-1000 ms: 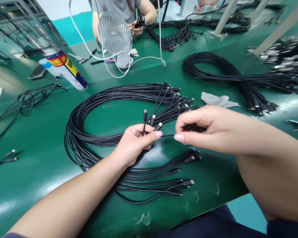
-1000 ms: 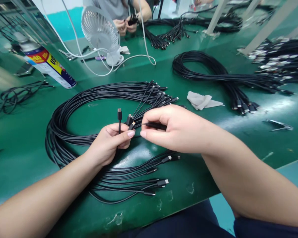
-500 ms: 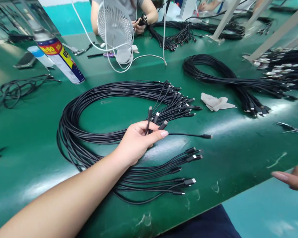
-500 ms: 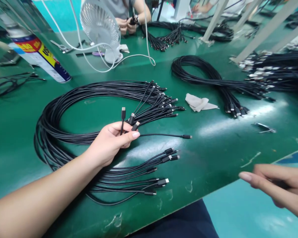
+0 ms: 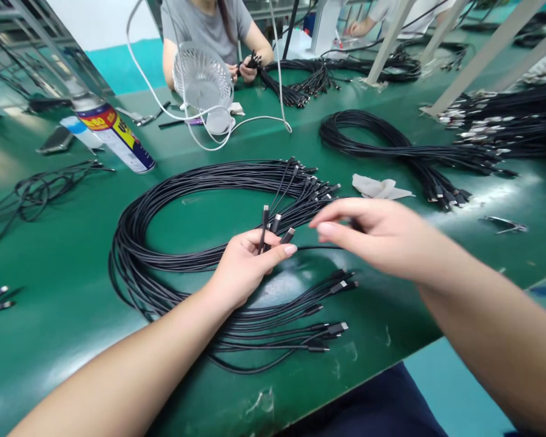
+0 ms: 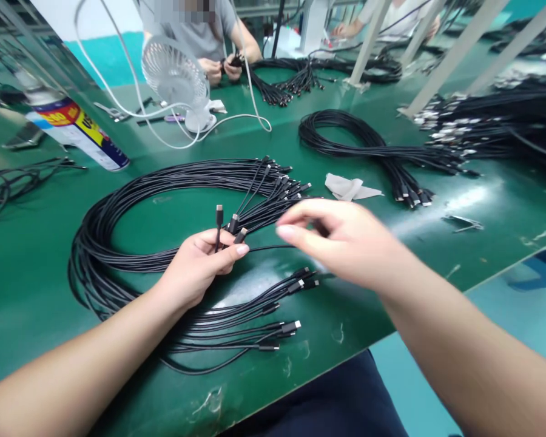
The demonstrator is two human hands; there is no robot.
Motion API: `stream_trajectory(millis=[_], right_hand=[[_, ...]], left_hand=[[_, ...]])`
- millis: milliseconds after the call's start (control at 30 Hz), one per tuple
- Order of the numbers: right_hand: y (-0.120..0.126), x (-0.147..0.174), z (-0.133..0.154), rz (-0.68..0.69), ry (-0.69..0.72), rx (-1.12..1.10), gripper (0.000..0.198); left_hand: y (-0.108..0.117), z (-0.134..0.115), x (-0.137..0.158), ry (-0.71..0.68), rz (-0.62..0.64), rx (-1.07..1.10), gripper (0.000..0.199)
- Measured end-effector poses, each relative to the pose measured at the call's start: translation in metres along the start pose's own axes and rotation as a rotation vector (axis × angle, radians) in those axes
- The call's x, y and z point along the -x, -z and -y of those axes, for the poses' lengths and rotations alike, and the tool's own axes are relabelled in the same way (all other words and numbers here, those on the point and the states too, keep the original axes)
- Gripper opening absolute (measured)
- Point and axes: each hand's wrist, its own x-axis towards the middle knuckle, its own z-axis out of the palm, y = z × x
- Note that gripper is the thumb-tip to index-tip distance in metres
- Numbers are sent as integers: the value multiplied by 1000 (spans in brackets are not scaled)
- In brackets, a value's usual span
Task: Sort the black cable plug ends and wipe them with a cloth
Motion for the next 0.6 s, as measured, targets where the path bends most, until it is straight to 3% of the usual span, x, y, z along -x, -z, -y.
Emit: stream_trajectory(millis=[67,200,600], right_hand=[[-24,-27,19,67,25,-66,19],[-48,-45,31,28,100,-61,24],[-50,-29,11,-4,248,232,27]], left_hand=[[-1,-2,0,1,-3,2,36],[-2,-1,-1,5,-26,8,37],[3,7,-4,8,16,-84,26]])
